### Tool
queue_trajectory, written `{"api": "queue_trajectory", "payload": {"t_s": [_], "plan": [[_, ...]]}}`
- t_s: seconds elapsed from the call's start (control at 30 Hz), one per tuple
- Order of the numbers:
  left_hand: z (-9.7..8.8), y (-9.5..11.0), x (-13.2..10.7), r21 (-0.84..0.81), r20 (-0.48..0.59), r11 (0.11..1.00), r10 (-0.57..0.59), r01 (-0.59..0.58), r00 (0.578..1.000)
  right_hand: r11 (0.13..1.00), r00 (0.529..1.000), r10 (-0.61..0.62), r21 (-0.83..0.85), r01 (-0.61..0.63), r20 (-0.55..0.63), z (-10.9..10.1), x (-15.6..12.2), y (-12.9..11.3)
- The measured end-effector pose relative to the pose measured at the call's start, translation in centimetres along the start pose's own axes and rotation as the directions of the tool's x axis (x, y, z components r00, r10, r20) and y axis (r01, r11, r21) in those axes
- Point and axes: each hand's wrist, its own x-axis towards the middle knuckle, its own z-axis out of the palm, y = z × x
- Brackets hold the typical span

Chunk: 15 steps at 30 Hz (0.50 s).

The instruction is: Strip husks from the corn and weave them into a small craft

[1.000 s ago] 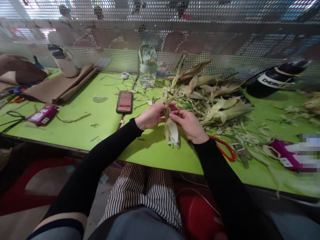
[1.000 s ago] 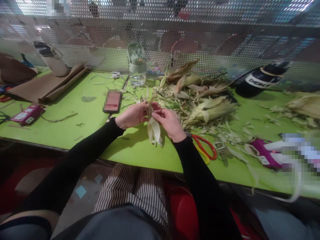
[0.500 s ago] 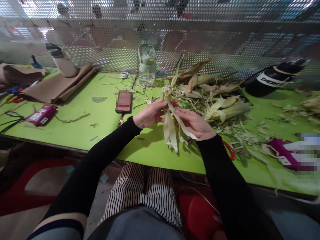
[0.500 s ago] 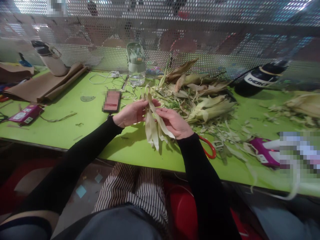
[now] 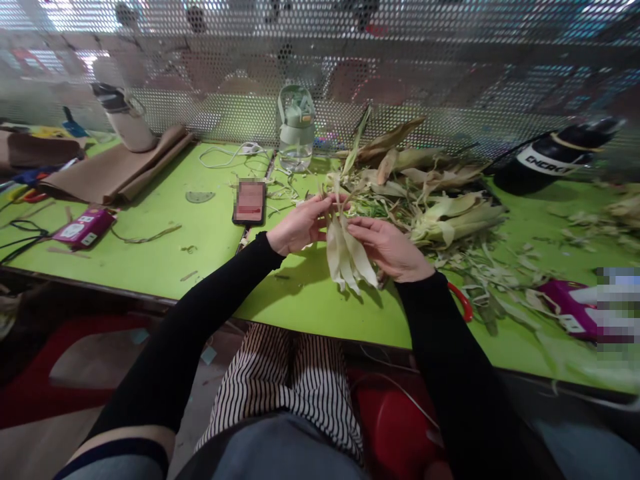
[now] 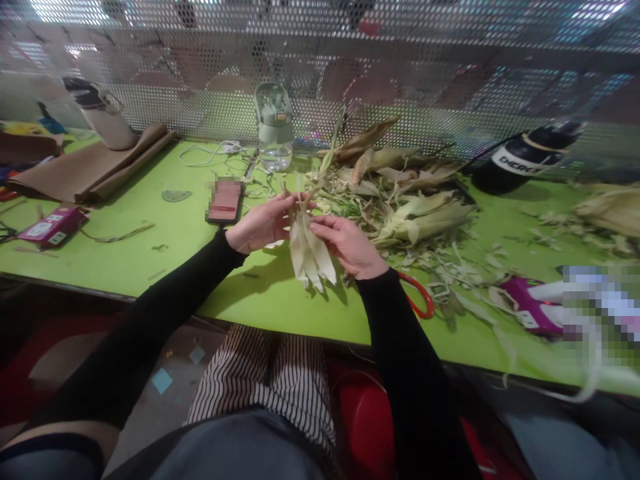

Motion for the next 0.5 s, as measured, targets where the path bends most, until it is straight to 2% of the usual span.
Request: {"api": "queue_trajectory", "payload": {"t_s": [0.13,0.23,0.37,0.5], "plan": [[0.29,-0.14,-0.22,0.034,-0.033,0.999,0.003,-0.002,0.999,0.993,0.999,-0.028,-0.115,0.025,-0.020,-0.02,0.38,0.65],[0.39,-0.28,-0.33,0.036,-0.015,0.999,0.009,-0.009,1.000,0.987,0.999,-0.033,-0.159,0.028,-0.034,-0.07,0.56,0.92],[0.43,-0.32,-0.43,0.040,0.047,0.999,0.006,-0.008,0.999,0.996,1.000,-0.007,-0.094,0.007,0.001,0.11,0.46,0.70],[0.64,-0.32,-0.63,0.085,0.060,0.996,-0.016,0.011,0.998,0.999,1.000,-0.010,-0.036,0.010,-0.001,0.14,0.45,0.66]]}}
